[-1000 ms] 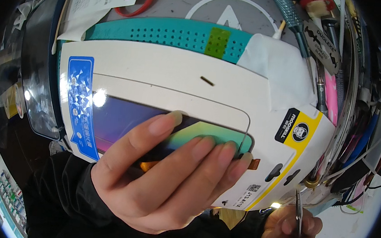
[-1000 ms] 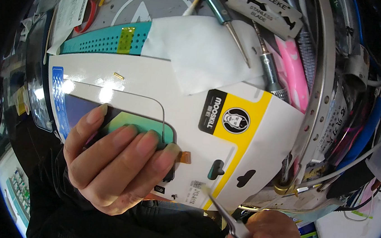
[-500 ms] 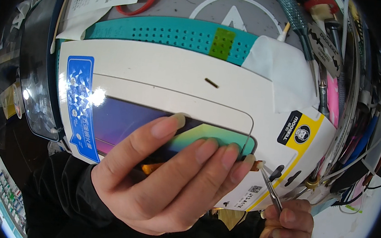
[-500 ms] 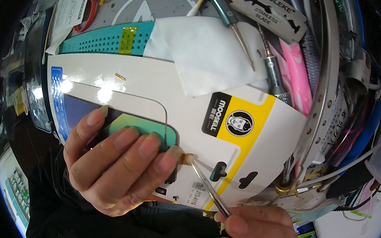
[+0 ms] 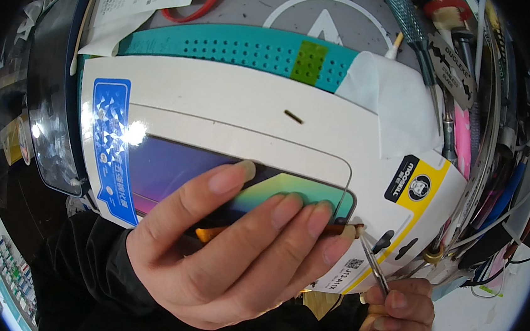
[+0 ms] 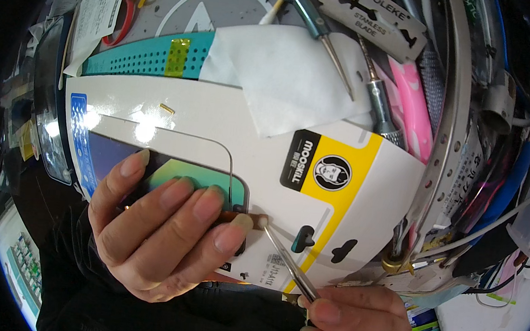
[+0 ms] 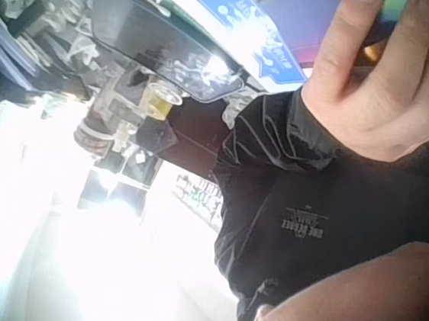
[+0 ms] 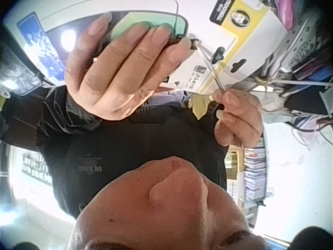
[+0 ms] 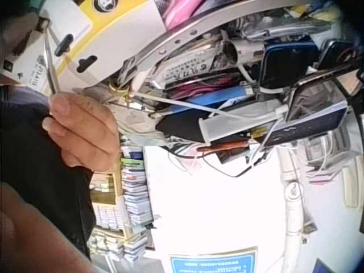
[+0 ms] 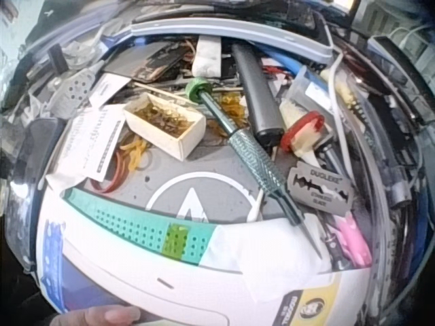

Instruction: The person disassembles a smartphone, removes a ribbon cable, and uses a soldering iron and tweezers to work on the cable's connector. They then reposition the cable and continue soldering on the phone's internal components.

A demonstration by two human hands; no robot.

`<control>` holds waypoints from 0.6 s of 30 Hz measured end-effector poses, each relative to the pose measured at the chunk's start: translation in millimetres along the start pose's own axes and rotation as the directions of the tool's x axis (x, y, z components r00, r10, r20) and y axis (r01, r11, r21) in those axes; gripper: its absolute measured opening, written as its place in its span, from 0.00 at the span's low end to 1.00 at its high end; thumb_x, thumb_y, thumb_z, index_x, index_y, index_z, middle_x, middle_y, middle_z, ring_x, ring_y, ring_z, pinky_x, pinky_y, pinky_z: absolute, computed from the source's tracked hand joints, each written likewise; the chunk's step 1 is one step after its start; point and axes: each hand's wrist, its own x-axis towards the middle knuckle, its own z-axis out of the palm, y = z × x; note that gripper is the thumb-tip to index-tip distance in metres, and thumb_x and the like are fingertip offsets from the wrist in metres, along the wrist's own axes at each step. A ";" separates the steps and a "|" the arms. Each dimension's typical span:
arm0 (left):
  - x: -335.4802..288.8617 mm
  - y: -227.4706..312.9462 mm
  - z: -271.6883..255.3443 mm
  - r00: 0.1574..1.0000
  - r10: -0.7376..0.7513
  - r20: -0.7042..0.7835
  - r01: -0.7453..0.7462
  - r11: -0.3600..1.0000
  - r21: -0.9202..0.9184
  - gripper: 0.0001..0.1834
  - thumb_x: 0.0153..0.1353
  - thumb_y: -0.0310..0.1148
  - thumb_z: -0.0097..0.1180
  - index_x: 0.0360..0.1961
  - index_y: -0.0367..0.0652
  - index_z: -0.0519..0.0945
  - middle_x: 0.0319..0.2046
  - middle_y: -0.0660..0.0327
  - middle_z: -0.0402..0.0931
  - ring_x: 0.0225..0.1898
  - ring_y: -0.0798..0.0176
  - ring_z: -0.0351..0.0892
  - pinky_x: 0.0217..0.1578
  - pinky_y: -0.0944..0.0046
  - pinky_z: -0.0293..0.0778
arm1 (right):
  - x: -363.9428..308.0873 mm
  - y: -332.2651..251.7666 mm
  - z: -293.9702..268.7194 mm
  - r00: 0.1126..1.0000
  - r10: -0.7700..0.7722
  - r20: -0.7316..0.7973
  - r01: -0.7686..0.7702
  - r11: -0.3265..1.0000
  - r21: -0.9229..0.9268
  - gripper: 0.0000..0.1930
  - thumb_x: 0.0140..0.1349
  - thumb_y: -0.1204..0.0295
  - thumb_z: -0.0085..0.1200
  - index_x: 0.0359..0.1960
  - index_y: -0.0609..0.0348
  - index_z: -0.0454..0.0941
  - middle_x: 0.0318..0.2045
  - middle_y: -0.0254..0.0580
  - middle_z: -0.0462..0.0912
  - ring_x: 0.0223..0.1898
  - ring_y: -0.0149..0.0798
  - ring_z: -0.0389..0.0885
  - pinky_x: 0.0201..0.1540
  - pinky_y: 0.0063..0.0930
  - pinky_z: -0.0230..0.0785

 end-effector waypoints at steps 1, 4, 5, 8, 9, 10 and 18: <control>0.0 0.1 -1.1 1.000 0.000 0.013 0.000 1.000 0.012 0.24 0.48 0.44 0.73 0.49 0.64 0.82 0.46 0.77 0.77 0.54 0.72 0.74 0.61 0.56 0.73 | -0.2 0.2 -0.3 1.000 -0.002 -0.003 0.002 1.000 -0.001 0.01 0.65 0.73 0.46 0.35 0.53 0.68 0.42 0.41 0.76 0.27 0.36 0.78 0.29 0.25 0.69; -0.1 -0.5 -2.5 0.999 0.006 0.034 -0.008 0.999 0.035 0.25 0.48 0.44 0.73 0.50 0.66 0.81 0.47 0.77 0.76 0.55 0.72 0.73 0.62 0.56 0.73 | 0.1 0.3 1.4 1.000 -0.007 -0.011 0.007 1.000 -0.011 0.01 0.66 0.73 0.45 0.35 0.53 0.69 0.42 0.41 0.76 0.26 0.36 0.78 0.29 0.24 0.69; -0.1 -1.1 -1.7 1.000 0.013 0.028 -0.014 0.999 0.038 0.25 0.48 0.43 0.73 0.50 0.66 0.81 0.47 0.77 0.76 0.55 0.72 0.73 0.62 0.56 0.73 | 0.3 0.0 2.5 1.000 -0.007 -0.012 0.006 1.000 -0.019 0.01 0.66 0.73 0.45 0.35 0.53 0.69 0.42 0.41 0.76 0.26 0.36 0.78 0.29 0.24 0.69; -0.3 -2.7 -2.4 0.999 0.031 0.027 -0.032 0.999 0.036 0.25 0.49 0.45 0.72 0.51 0.68 0.81 0.48 0.77 0.76 0.55 0.72 0.73 0.62 0.55 0.72 | 1.8 -2.7 2.7 1.000 0.013 -0.016 -0.014 1.000 -0.025 0.02 0.66 0.73 0.45 0.35 0.53 0.69 0.42 0.41 0.76 0.26 0.35 0.78 0.29 0.24 0.68; -0.3 -2.5 -2.5 0.999 0.031 0.028 -0.032 0.999 0.025 0.25 0.49 0.46 0.72 0.51 0.68 0.80 0.48 0.77 0.76 0.56 0.72 0.73 0.62 0.55 0.72 | 2.1 -3.8 2.2 1.000 0.023 -0.017 -0.023 0.999 -0.022 0.02 0.66 0.73 0.45 0.35 0.53 0.70 0.42 0.40 0.76 0.26 0.35 0.78 0.29 0.24 0.68; -0.4 -2.4 -2.9 0.999 0.031 0.034 -0.032 0.999 0.037 0.25 0.50 0.46 0.71 0.51 0.69 0.80 0.48 0.77 0.75 0.56 0.71 0.73 0.62 0.55 0.72 | 1.6 -4.4 1.4 0.999 0.032 -0.009 -0.032 0.999 -0.029 0.02 0.66 0.73 0.45 0.36 0.52 0.70 0.42 0.40 0.76 0.26 0.35 0.78 0.29 0.24 0.68; -2.1 -1.8 -0.7 0.999 0.032 0.034 -0.034 0.999 0.039 0.23 0.52 0.49 0.69 0.51 0.71 0.80 0.49 0.77 0.75 0.56 0.71 0.73 0.61 0.54 0.73 | -5.2 3.2 10.1 0.992 -0.026 -0.123 0.033 0.998 0.055 0.04 0.67 0.69 0.47 0.40 0.50 0.72 0.41 0.40 0.76 0.24 0.33 0.75 0.28 0.22 0.66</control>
